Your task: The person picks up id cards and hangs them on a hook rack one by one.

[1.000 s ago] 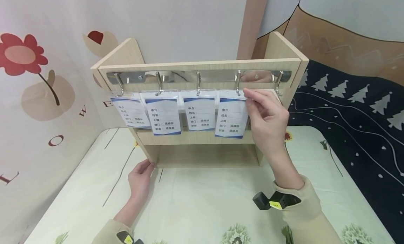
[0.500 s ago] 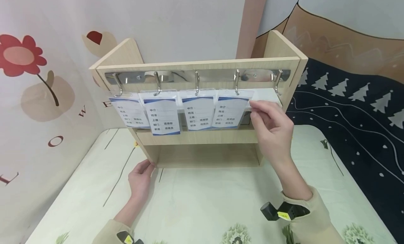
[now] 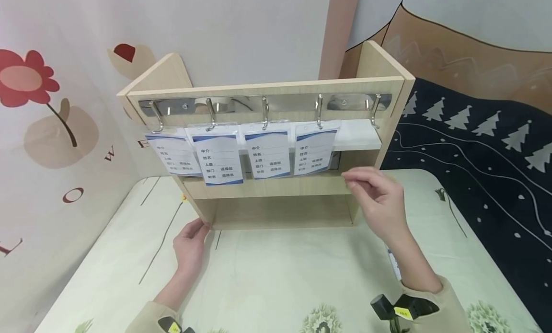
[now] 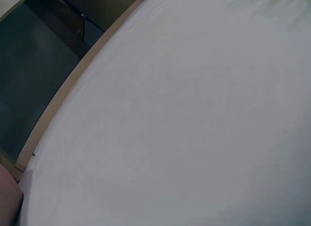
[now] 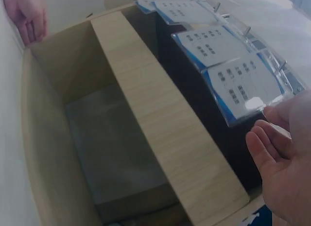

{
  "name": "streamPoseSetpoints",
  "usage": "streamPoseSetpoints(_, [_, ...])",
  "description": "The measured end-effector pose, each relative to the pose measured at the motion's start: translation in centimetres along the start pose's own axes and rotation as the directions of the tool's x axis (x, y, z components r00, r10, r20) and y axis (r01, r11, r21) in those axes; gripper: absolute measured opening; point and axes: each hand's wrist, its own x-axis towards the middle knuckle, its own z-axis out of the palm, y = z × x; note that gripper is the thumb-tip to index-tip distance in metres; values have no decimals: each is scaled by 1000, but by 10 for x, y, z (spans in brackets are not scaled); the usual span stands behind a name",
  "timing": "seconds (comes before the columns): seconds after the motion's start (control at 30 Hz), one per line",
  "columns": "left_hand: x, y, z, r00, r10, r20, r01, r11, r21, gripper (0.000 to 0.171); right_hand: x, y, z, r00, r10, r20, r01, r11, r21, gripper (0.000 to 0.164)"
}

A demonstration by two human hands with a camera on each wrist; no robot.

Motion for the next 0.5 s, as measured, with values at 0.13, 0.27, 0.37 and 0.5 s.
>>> streamPoseSetpoints(0.13, [1,-1,0,1000,5,-2,-5,1000,-5,27,-10,6,-6,998,47,48,-47,999,-2,23])
streamPoseSetpoints(0.27, [1,0,1,1000,10,-4,-10,1000,-17,26,-17,8,-15,995,86,46,-84,996,-42,23])
streamPoseSetpoints(0.37, [1,0,1,1000,12,-9,-12,1000,-27,26,-21,10,-21,992,121,25,-120,991,-64,22])
streamPoseSetpoints(0.5, [1,-1,1,1000,10,-12,-11,999,-33,25,-27,12,-31,989,151,8,-149,983,-105,22])
